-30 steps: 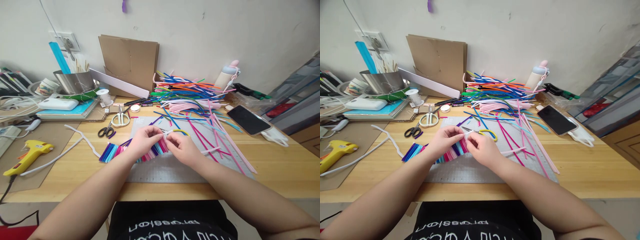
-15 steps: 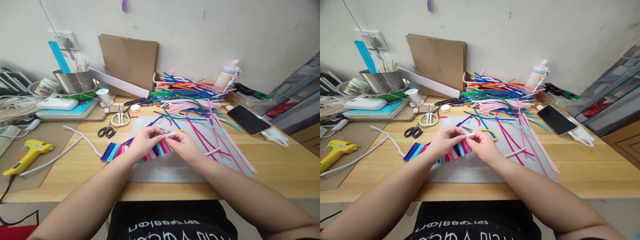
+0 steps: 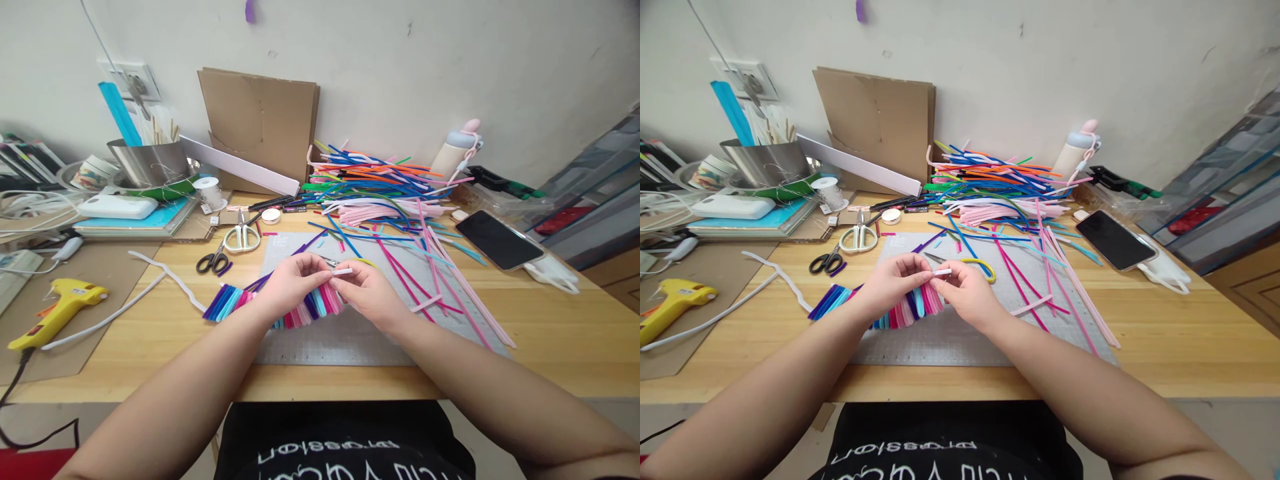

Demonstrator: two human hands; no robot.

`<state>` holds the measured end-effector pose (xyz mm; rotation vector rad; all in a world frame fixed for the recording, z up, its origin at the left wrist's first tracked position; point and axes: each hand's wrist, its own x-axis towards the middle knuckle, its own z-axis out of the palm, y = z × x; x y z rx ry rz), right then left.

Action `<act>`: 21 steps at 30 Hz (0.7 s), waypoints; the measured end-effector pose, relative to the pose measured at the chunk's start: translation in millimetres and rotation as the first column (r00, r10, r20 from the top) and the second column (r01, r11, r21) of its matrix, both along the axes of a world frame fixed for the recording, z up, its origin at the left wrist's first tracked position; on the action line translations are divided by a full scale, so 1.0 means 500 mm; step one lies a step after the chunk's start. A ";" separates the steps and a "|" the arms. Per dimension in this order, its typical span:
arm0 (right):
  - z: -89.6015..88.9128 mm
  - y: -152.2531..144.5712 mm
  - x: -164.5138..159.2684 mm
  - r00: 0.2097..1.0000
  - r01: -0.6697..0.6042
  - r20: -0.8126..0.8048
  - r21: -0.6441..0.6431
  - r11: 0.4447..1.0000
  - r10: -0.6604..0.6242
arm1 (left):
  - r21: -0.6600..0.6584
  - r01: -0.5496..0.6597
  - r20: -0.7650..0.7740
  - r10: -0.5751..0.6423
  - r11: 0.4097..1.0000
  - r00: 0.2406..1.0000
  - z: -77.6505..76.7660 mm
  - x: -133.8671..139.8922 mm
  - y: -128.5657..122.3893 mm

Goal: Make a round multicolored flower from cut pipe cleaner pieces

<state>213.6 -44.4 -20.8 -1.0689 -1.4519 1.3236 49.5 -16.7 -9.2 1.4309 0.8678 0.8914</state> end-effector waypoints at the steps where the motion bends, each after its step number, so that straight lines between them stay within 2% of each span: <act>1: 0.001 -0.001 0.000 1.000 0.002 0.001 -0.010 1.000 -0.002 | -0.006 0.006 -0.002 -0.006 1.000 1.000 0.000 0.000 0.000; 7: 0.008 -0.002 -0.007 0.986 -0.083 -0.158 -0.146 0.986 0.059 | -0.050 0.089 0.027 -0.087 0.995 0.996 -0.001 -0.003 0.000; 10: 0.011 0.002 -0.001 0.985 -0.125 -0.135 -0.155 0.980 0.105 | -0.132 0.146 0.091 -0.135 0.980 0.987 -0.005 -0.005 0.001; 12: 0.012 0.006 0.007 0.994 -0.110 0.006 -0.057 0.992 0.110 | -0.167 0.184 0.126 -0.165 0.969 0.978 -0.008 -0.007 0.002; 14: 0.012 0.009 0.016 0.977 -0.091 0.204 0.128 0.988 0.063 | -0.181 0.211 0.137 -0.188 0.960 0.973 -0.009 -0.009 0.004; 17: 0.011 0.012 0.023 0.907 -0.134 0.419 0.402 0.906 -0.051 | -0.214 0.240 0.114 -0.220 0.947 0.969 -0.008 -0.011 0.005; 19: 0.011 0.012 0.024 0.867 -0.176 0.486 0.504 0.846 -0.110 | -0.230 0.240 0.098 -0.223 0.943 0.970 -0.007 -0.010 0.006; 21: 0.014 0.011 0.025 0.837 -0.165 0.511 0.578 0.799 -0.197 | -0.219 0.202 0.102 -0.183 0.955 0.978 -0.004 -0.009 0.007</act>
